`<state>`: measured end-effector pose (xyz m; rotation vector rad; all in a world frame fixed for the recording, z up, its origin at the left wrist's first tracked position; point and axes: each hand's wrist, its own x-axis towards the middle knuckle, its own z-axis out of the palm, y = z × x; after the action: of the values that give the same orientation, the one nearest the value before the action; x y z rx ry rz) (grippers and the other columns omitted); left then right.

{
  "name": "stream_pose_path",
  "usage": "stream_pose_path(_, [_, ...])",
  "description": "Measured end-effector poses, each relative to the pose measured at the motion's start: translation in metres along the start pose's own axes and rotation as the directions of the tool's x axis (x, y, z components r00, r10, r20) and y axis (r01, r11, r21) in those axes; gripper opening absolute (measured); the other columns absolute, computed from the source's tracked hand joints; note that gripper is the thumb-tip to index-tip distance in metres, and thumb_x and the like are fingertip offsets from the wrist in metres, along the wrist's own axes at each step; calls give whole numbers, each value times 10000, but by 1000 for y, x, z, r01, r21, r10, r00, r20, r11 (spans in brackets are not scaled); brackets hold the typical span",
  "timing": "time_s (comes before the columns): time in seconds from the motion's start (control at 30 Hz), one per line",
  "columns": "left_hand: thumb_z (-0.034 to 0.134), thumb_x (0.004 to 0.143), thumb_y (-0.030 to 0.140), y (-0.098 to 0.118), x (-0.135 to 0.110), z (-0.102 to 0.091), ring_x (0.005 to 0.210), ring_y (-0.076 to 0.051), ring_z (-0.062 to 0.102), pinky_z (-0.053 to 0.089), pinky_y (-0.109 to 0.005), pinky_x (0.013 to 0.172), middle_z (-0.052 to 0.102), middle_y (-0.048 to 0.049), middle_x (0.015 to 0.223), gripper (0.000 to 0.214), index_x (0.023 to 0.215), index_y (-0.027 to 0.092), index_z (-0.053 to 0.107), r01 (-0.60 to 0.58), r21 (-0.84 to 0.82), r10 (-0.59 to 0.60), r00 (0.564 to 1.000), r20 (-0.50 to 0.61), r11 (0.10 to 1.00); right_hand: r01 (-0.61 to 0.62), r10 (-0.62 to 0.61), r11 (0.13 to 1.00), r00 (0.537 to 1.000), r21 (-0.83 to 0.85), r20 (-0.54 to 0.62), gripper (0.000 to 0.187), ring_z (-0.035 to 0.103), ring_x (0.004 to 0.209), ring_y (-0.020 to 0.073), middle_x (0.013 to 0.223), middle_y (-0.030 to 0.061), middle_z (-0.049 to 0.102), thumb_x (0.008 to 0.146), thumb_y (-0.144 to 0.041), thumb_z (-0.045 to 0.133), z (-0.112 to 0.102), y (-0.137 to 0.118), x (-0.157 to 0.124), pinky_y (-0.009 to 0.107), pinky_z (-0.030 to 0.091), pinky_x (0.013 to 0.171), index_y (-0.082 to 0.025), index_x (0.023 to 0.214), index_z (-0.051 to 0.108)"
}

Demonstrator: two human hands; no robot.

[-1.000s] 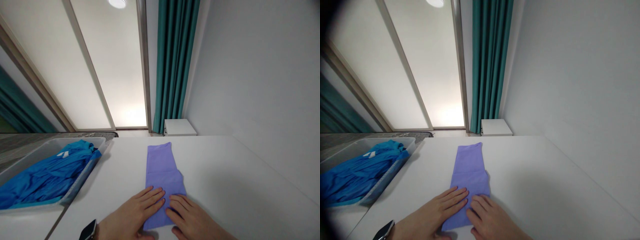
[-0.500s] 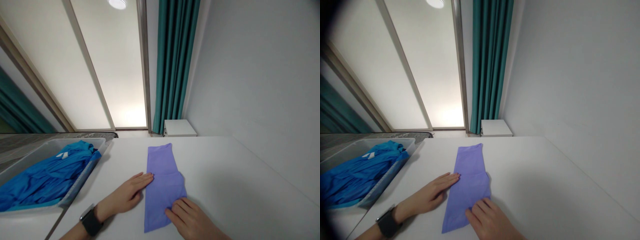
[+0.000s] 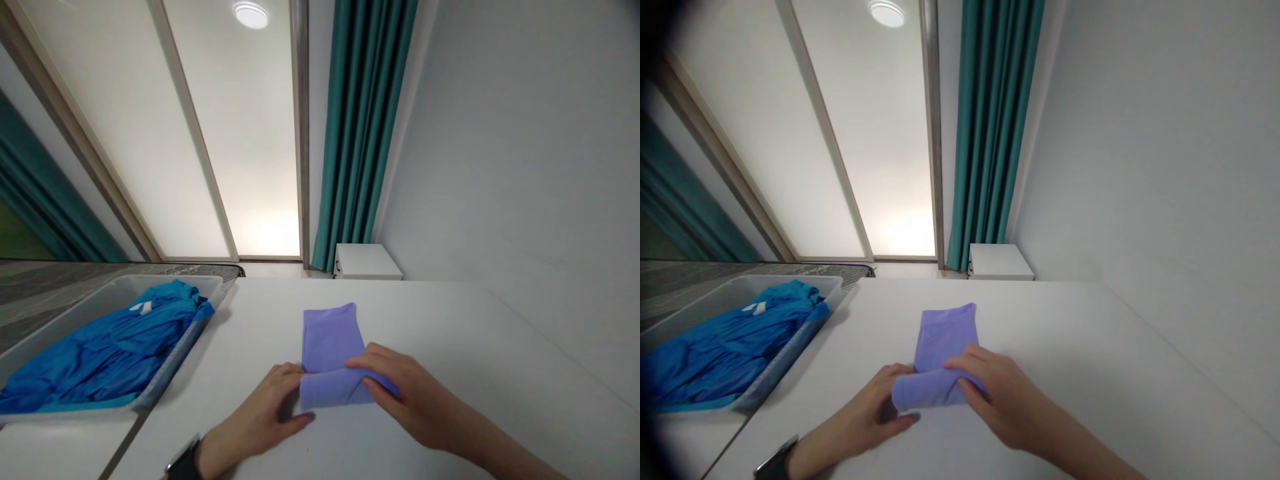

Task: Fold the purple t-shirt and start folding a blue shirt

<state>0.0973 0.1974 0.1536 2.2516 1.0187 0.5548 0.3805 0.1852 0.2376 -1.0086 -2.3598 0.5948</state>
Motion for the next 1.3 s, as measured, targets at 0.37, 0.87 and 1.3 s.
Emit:
stream_pose_path(0.37, [612,836,306,-7,18,15,693,-162,595,444,-287,696,630,36,722,767,1484,147,235,340,-441,-438,888,-142,831,-302,288,941,951,149,110,283,631,852,191,905,55,705,813,-201,562,29,113,115,331,484,833,-141,1050,704])
stream_pose_path(0.87, [579,818,328,2,34,0,493,-133,502,354,-238,534,542,96,544,664,1398,130,324,429,-398,-488,871,-55,811,-331,323,941,941,72,98,272,619,806,176,854,49,701,821,-151,533,47,132,116,279,455,759,-141,1026,711])
stream_pose_path(1.3, [504,889,451,26,-15,-5,582,-169,618,422,-246,553,693,12,710,716,1508,208,238,563,-400,-493,826,273,723,-242,231,969,959,48,162,254,659,984,221,1053,62,730,890,-226,485,53,82,58,343,477,899,-208,1042,688])
